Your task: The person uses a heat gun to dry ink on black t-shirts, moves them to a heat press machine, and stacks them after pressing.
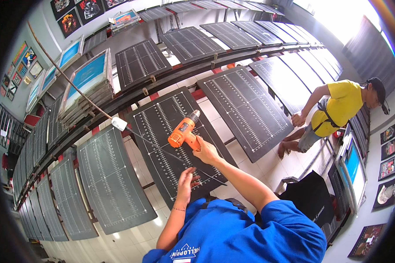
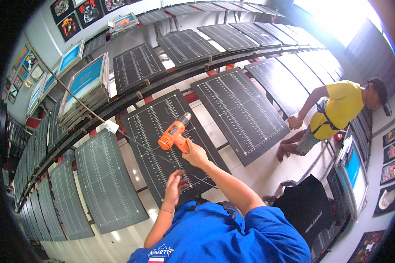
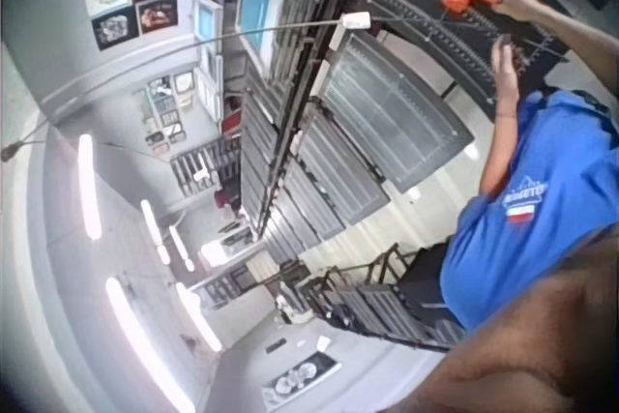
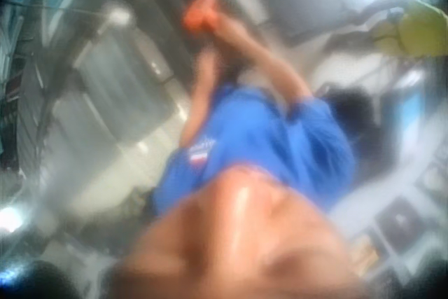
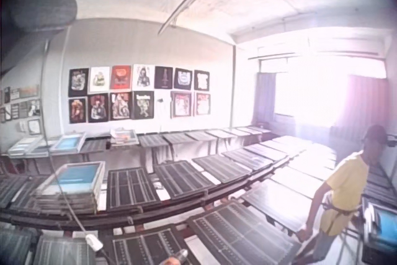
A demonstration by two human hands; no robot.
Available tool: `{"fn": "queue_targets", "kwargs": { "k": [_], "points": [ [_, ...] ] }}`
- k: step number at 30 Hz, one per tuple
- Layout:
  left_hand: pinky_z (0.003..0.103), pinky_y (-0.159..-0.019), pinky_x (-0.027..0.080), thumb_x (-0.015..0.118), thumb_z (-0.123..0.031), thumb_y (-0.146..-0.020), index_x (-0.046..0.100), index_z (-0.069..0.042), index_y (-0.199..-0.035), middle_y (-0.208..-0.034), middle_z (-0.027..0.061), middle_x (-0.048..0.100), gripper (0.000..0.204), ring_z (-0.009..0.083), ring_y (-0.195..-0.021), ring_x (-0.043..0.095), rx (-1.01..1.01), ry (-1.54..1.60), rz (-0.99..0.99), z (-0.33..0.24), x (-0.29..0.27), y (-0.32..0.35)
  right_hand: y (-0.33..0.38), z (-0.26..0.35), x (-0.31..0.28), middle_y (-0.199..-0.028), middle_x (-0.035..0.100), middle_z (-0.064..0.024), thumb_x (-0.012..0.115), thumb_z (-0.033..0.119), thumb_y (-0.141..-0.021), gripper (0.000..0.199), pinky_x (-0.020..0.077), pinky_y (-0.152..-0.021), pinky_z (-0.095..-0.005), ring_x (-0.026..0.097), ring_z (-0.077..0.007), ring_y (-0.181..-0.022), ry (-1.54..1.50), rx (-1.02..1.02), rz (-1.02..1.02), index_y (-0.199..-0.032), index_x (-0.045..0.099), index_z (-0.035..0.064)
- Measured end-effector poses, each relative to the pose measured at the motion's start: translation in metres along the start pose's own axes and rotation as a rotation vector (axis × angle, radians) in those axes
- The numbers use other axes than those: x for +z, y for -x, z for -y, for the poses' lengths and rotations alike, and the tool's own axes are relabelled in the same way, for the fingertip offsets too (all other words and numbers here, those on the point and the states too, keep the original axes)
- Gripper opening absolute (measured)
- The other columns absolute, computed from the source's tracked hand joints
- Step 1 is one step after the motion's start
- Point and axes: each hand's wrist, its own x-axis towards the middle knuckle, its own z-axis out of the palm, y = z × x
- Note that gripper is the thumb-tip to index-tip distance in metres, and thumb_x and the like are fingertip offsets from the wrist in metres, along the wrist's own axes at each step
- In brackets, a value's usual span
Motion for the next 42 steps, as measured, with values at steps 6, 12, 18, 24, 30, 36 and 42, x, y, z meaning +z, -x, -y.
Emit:
{"fn": "queue_targets", "kwargs": {
  "k": [6,12,18,24,30,36,42],
  "points": [
    [0.03,-0.08,0.05,0.044,-0.032,-0.101,0.054,-0.006,-0.121,-0.117,0.0107,0.062,0.034,0.0165,-0.096,0.061,-0.021,0.017,-0.006,-0.034,-0.073,0.004,-0.028,0.004,0.024,-0.105,0.063,-0.0252,0.068,0.026,-0.075,0.065,0.0483,-0.086,-0.048,0.06,-0.0403,-0.102,0.051,0.057,-0.055,-0.13,0.042,0.0012],
    [0.031,-0.085,0.047,0.042,-0.032,-0.101,0.052,-0.002,-0.123,-0.118,0.0125,0.061,0.038,0.0183,-0.099,0.06,-0.205,-0.25,0.388,-0.055,-0.034,0.002,0.002,-0.017,-0.005,-0.107,0.064,-0.0243,0.065,0.045,-0.081,0.068,0.0488,-0.087,-0.0485,0.06,-0.0409,-0.103,0.029,0.054,-0.09,-0.128,0.047,-0.0007],
    [0.032,-0.088,0.046,0.043,-0.032,-0.101,0.051,-0.002,-0.124,-0.118,0.0124,0.06,0.039,0.0192,-0.103,0.059,-0.263,-0.451,0.83,-0.025,0.088,-0.028,0.176,-0.106,-0.092,-0.111,0.065,-0.0165,0.052,0.043,-0.095,0.051,0.0481,-0.091,-0.0375,0.062,-0.0274,-0.104,-0.381,0.475,-0.314,-0.122,0.056,0.0001],
    [0.033,-0.086,0.047,0.044,-0.031,-0.1,0.053,-0.003,-0.122,-0.116,0.0109,0.061,0.037,0.0185,-0.101,0.059,-0.31,-0.622,1.155,0.067,0.253,-0.043,0.438,-0.221,-0.087,-0.105,0.061,-0.0078,0.062,0.033,-0.09,0.039,0.0516,-0.07,-0.0312,0.062,-0.0169,-0.086,-1.195,1.25,-0.915,-0.115,0.056,0.0032],
    [0.033,-0.083,0.048,0.044,-0.035,-0.1,0.054,-0.003,-0.122,-0.116,0.0102,0.061,0.04,0.0212,-0.101,0.06,-0.325,-0.794,1.362,0.237,0.441,-0.062,0.517,-0.245,-0.067,-0.118,0.045,-0.0177,0.076,0.026,-0.072,0.077,0.0495,-0.08,-0.0427,0.053,-0.0315,-0.099,-1.723,1.328,-1.679,-0.133,0.034,0.0035],
    [0.037,-0.075,0.051,0.051,-0.025,-0.095,0.044,-0.007,-0.131,-0.121,0.0085,0.056,0.041,0.0228,-0.1,0.061,-0.213,-1.188,1.377,0.434,0.595,-0.1,0.488,-0.228,-0.136,-0.145,0.031,-0.0256,0.08,0.025,-0.065,0.12,0.0321,-0.108,-0.0391,0.036,-0.0338,-0.132,-1.367,1.491,-2.04,-0.15,-0.002,0.0037],
    [0.025,-0.055,0.046,0.054,0.004,-0.08,0.038,-0.008,-0.134,-0.098,0.007,0.063,0.058,0.0146,-0.075,0.063,0.005,-1.116,1.531,0.581,0.683,-0.143,0.495,-0.293,-0.088,-0.13,0.046,-0.0191,0.079,0.01,-0.07,0.095,0.0351,-0.106,-0.038,0.044,-0.0273,-0.124,-0.832,1.308,-2.255,-0.145,0.02,0.0011]
  ]
}}
